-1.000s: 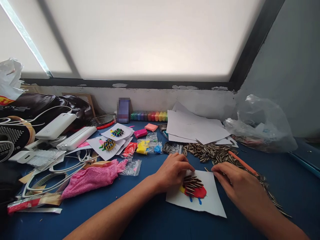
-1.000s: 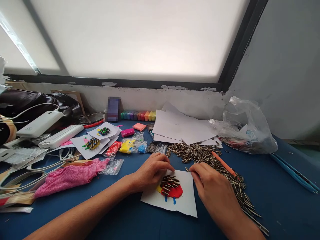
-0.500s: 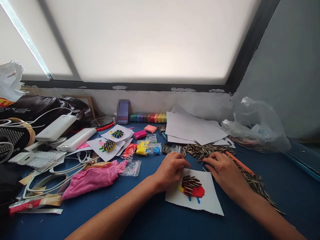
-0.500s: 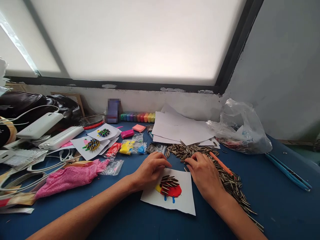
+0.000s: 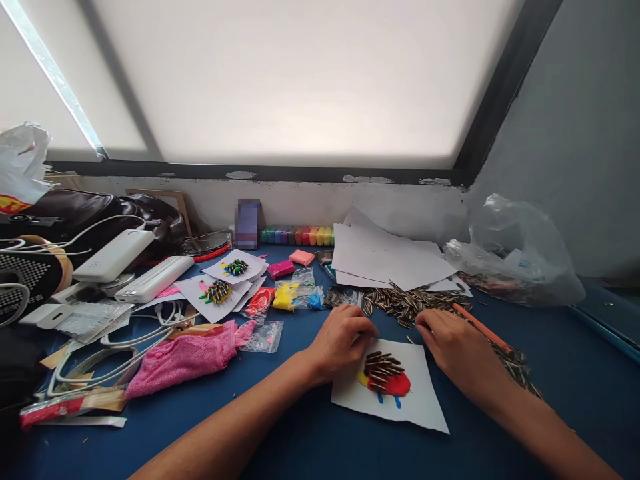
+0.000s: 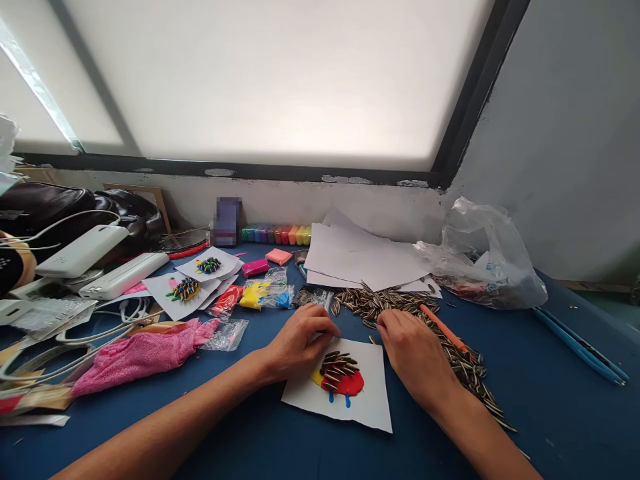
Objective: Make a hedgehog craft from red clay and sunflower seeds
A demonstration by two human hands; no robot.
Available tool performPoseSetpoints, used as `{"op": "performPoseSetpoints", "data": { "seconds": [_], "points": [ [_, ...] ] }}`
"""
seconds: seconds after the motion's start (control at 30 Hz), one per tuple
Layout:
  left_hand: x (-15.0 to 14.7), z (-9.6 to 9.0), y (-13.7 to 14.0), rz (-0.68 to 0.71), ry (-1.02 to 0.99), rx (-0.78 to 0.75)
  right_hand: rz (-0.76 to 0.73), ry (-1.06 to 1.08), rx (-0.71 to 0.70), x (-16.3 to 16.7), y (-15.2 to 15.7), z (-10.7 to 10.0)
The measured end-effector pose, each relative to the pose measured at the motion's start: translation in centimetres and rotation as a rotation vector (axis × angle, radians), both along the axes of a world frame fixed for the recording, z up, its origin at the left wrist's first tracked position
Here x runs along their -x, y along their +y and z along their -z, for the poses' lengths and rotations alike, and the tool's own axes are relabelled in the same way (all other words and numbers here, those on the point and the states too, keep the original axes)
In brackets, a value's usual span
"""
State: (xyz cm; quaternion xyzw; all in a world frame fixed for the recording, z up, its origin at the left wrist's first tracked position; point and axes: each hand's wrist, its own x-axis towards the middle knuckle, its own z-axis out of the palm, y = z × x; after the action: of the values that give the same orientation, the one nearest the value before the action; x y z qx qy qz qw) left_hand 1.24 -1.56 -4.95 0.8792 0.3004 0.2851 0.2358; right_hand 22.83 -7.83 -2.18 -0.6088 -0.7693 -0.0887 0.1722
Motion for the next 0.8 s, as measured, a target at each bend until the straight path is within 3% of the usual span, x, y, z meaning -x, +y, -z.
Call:
{"op": "performPoseSetpoints", "data": {
  "seconds": [0.1,0.27,0.43,0.57,0.8],
  "points": [
    [0.0,0.0,0.0,0.003,0.009,0.005,0.027,0.071,0.025,0.7,-1.0,-1.3],
    [0.1,-0.1,0.0,0.005,0.026,-0.009,0.024,0.409,0.334,1.3,-2.8,-3.0],
    [0.1,0.0,0.0,0.008,0.034,-0.027,-0.012,0.646,0.481,0.9,-3.6,-3.0],
    [0.1,0.0,0.0,0.008,0.043,-0.022,-0.006,0.696,0.482,0.8,-3.6,-2.9],
    [0.1,0.2,0.1,0.008,0.035,-0.033,-0.065,0.556,0.427,1.8,-4.2,-3.4]
  ]
}}
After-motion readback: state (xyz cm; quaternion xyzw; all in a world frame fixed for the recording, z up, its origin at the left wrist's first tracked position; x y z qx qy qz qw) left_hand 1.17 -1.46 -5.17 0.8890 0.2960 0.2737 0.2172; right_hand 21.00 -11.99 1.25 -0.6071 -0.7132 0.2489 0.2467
